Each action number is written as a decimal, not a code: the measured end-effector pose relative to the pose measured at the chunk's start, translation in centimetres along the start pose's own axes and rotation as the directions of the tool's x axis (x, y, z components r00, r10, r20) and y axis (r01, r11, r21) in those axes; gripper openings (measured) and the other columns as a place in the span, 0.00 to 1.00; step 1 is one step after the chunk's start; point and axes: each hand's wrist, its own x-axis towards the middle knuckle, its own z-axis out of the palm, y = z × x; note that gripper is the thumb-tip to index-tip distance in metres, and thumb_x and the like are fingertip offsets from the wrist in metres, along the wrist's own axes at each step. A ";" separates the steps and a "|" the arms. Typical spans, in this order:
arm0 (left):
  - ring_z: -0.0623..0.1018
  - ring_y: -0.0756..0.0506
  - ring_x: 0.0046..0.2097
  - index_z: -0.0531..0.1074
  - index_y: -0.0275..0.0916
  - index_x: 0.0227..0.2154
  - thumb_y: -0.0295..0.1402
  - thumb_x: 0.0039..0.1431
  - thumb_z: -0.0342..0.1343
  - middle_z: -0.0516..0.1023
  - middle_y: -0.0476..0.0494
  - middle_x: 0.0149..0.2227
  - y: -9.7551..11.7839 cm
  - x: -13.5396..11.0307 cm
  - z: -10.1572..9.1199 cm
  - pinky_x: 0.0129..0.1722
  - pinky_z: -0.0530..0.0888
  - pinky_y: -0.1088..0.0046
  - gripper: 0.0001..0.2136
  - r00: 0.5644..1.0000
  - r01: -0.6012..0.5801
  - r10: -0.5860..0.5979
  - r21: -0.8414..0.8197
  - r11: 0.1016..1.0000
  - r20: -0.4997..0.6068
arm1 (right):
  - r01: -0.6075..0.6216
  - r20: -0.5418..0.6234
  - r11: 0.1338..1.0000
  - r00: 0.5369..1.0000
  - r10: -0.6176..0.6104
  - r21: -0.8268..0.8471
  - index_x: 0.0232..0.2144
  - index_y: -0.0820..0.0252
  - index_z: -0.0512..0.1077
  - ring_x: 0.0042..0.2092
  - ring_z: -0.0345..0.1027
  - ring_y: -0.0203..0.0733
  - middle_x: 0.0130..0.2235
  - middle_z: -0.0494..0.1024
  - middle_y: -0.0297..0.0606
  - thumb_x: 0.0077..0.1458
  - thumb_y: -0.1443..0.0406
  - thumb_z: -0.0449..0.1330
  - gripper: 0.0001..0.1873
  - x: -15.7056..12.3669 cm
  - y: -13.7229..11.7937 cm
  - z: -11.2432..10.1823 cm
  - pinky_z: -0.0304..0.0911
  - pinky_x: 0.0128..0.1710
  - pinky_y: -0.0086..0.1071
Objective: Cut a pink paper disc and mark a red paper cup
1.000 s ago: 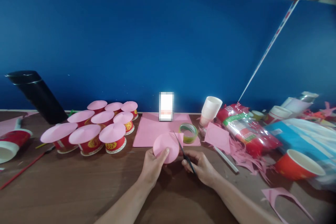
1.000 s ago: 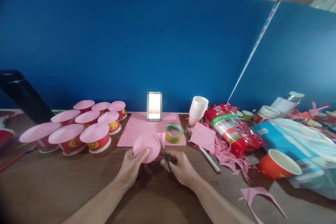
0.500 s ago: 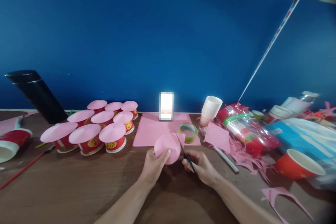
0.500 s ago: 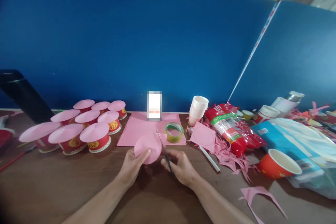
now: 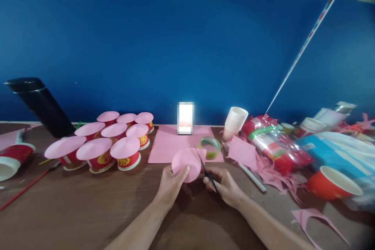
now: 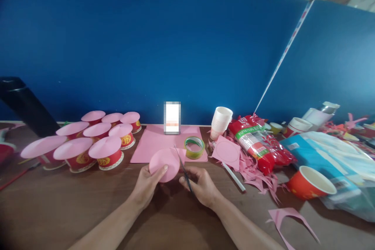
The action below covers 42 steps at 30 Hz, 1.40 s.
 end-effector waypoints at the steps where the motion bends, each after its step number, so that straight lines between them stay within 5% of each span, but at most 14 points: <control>1: 0.74 0.45 0.28 0.75 0.29 0.25 0.40 0.44 0.60 0.75 0.43 0.22 0.0 0.0 0.1 0.30 0.71 0.72 0.14 1.000 0.000 0.000 -0.005 1.000 -0.014 | 0.002 0.000 1.000 1.000 -0.002 0.002 0.40 0.67 0.70 0.23 0.53 0.30 0.21 0.62 0.29 0.52 0.56 0.58 0.20 0.0 0.0 0.0 0.50 0.21 0.24; 15: 0.73 0.48 0.29 0.75 0.29 0.27 0.38 0.45 0.60 0.75 0.43 0.24 -0.2 0.2 -0.1 0.30 0.70 0.74 0.14 1.000 -0.022 0.022 -0.024 0.999 0.006 | 0.001 -0.002 1.000 1.000 -0.001 0.005 0.41 0.67 0.71 0.22 0.52 0.29 0.21 0.61 0.29 0.52 0.57 0.59 0.19 0.0 0.2 0.0 0.51 0.21 0.24; 23: 0.68 0.53 0.21 0.74 0.29 0.24 0.37 0.43 0.61 0.72 0.47 0.19 -0.3 0.3 0.0 0.20 0.65 0.79 0.13 0.998 -0.024 0.021 -0.054 0.998 -0.057 | -0.017 -0.011 1.000 1.000 0.016 -0.017 0.42 0.68 0.70 0.22 0.53 0.30 0.20 0.61 0.29 0.52 0.56 0.59 0.21 -0.1 -0.1 0.0 0.51 0.21 0.25; 42: 0.72 0.47 0.29 0.74 0.29 0.29 0.38 0.45 0.60 0.76 0.44 0.25 -0.7 0.5 -0.2 0.30 0.70 0.74 0.14 0.999 -0.041 0.041 0.028 0.999 -0.014 | 0.012 0.002 1.000 1.000 -0.012 -0.019 0.33 0.67 0.70 0.23 0.52 0.29 0.21 0.61 0.29 0.52 0.56 0.58 0.16 -0.1 -0.6 0.1 0.49 0.22 0.24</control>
